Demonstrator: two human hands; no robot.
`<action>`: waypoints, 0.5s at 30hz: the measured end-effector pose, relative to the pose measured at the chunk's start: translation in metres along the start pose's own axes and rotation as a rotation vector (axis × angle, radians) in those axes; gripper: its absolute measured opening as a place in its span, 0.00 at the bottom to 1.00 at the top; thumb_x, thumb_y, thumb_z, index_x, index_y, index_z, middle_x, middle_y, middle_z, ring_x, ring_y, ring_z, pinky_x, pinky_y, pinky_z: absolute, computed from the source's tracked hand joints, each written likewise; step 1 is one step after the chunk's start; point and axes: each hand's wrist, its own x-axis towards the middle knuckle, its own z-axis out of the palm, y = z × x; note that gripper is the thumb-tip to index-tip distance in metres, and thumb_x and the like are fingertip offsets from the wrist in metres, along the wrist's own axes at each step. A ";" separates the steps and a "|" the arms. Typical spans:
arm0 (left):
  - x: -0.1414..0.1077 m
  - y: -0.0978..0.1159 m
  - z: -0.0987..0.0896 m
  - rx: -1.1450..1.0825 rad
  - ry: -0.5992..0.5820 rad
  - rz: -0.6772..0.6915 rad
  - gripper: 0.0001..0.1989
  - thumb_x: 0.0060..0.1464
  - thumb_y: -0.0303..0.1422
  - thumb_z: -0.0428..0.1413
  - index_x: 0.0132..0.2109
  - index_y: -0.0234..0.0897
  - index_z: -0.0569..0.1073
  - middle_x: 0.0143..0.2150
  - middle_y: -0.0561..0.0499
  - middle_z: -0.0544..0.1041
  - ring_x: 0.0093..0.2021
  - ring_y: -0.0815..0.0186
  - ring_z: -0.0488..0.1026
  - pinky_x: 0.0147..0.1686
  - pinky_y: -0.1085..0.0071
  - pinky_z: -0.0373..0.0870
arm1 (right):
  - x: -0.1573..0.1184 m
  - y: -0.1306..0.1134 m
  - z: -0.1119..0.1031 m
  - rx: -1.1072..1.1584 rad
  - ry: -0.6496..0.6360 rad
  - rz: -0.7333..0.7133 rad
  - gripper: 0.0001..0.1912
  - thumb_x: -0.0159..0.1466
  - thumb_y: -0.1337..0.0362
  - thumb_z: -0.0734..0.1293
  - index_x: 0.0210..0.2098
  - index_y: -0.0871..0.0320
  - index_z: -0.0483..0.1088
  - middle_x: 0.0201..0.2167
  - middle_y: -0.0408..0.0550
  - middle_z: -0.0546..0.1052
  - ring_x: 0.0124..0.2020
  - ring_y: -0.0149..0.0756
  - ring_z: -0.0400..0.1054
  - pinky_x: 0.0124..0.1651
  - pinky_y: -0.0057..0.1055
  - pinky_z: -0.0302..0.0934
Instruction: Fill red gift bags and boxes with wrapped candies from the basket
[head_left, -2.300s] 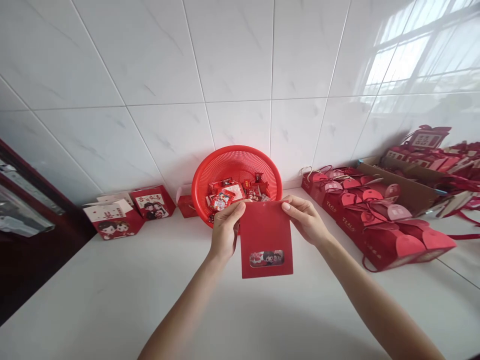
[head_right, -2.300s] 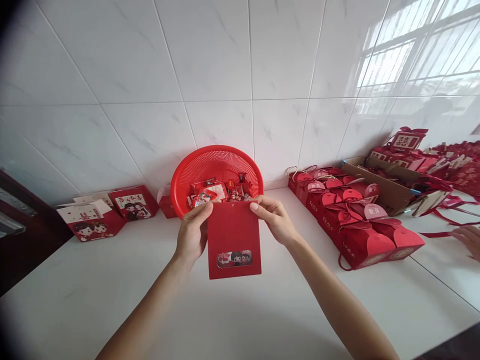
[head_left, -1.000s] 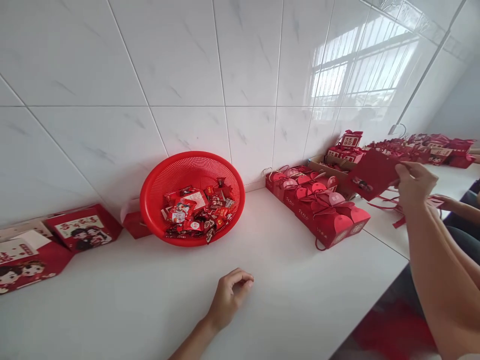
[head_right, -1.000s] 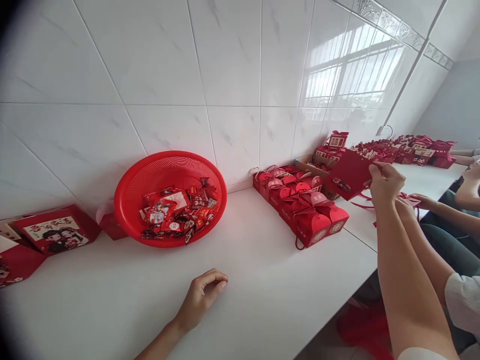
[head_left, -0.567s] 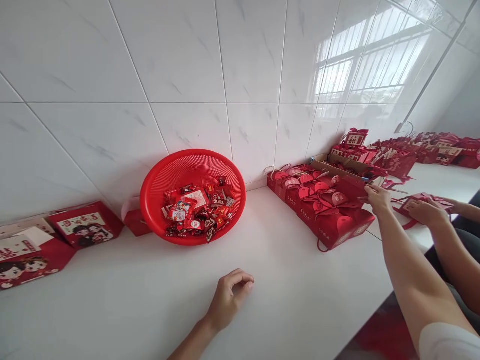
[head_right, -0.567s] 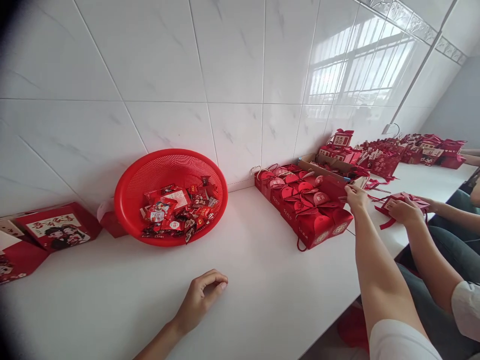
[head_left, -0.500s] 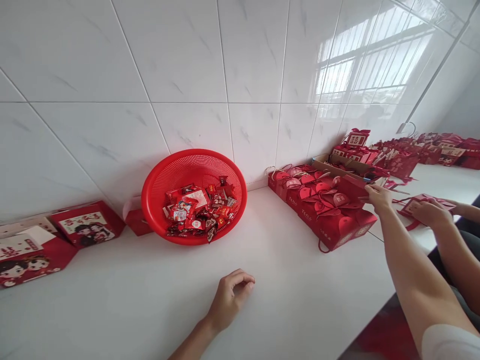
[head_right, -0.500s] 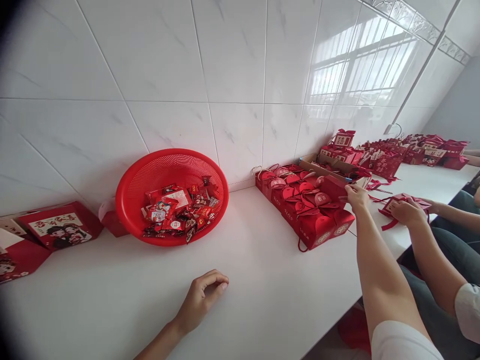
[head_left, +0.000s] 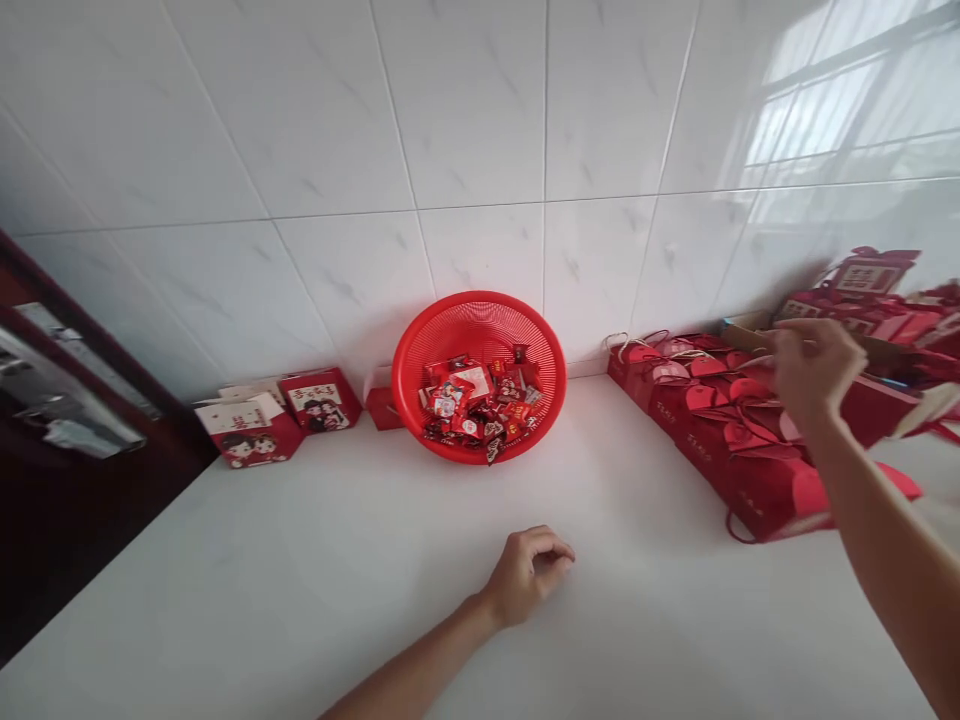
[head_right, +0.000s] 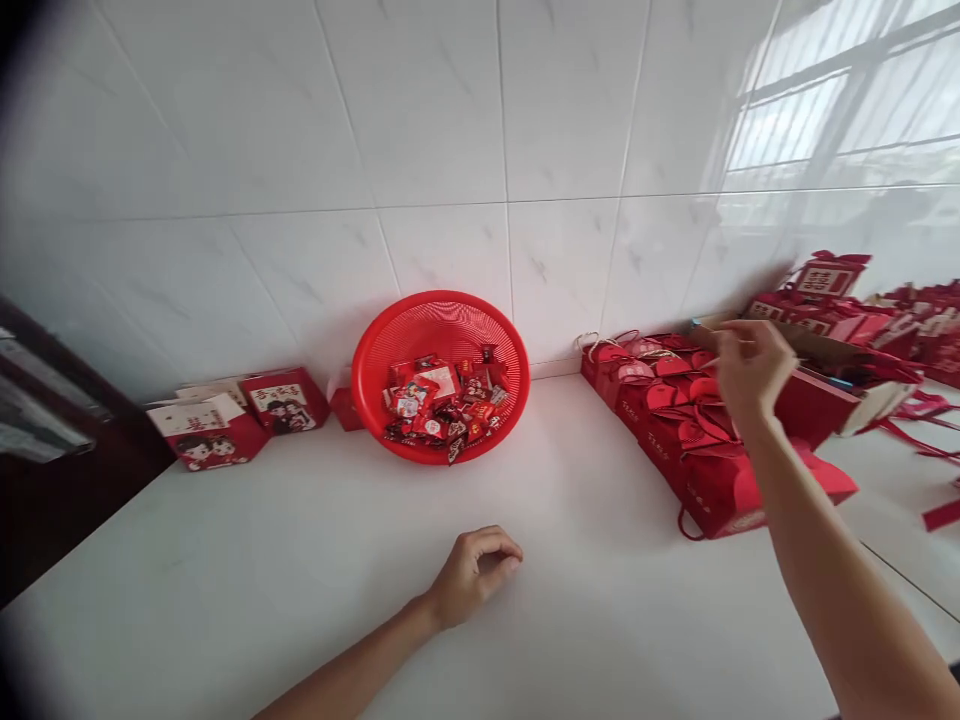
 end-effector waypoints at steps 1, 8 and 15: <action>0.000 -0.001 0.000 0.013 -0.005 0.013 0.08 0.54 0.30 0.56 0.34 0.36 0.81 0.35 0.46 0.80 0.37 0.64 0.76 0.40 0.69 0.72 | -0.018 -0.022 0.015 0.071 -0.126 -0.034 0.13 0.68 0.69 0.63 0.39 0.73 0.78 0.35 0.66 0.81 0.30 0.32 0.73 0.32 0.30 0.62; 0.001 0.000 -0.055 0.583 -0.337 0.226 0.08 0.52 0.26 0.60 0.38 0.39 0.81 0.38 0.49 0.83 0.37 0.62 0.78 0.39 0.70 0.73 | -0.219 -0.148 0.038 0.808 -1.042 -0.959 0.14 0.70 0.68 0.57 0.35 0.57 0.73 0.30 0.51 0.78 0.27 0.33 0.71 0.30 0.30 0.66; -0.038 0.054 -0.167 0.864 -0.212 0.125 0.12 0.61 0.27 0.52 0.41 0.39 0.81 0.38 0.49 0.83 0.38 0.63 0.79 0.44 0.71 0.70 | -0.347 -0.177 -0.006 1.172 -1.173 -1.129 0.13 0.73 0.58 0.61 0.53 0.56 0.67 0.45 0.52 0.81 0.44 0.33 0.76 0.48 0.28 0.68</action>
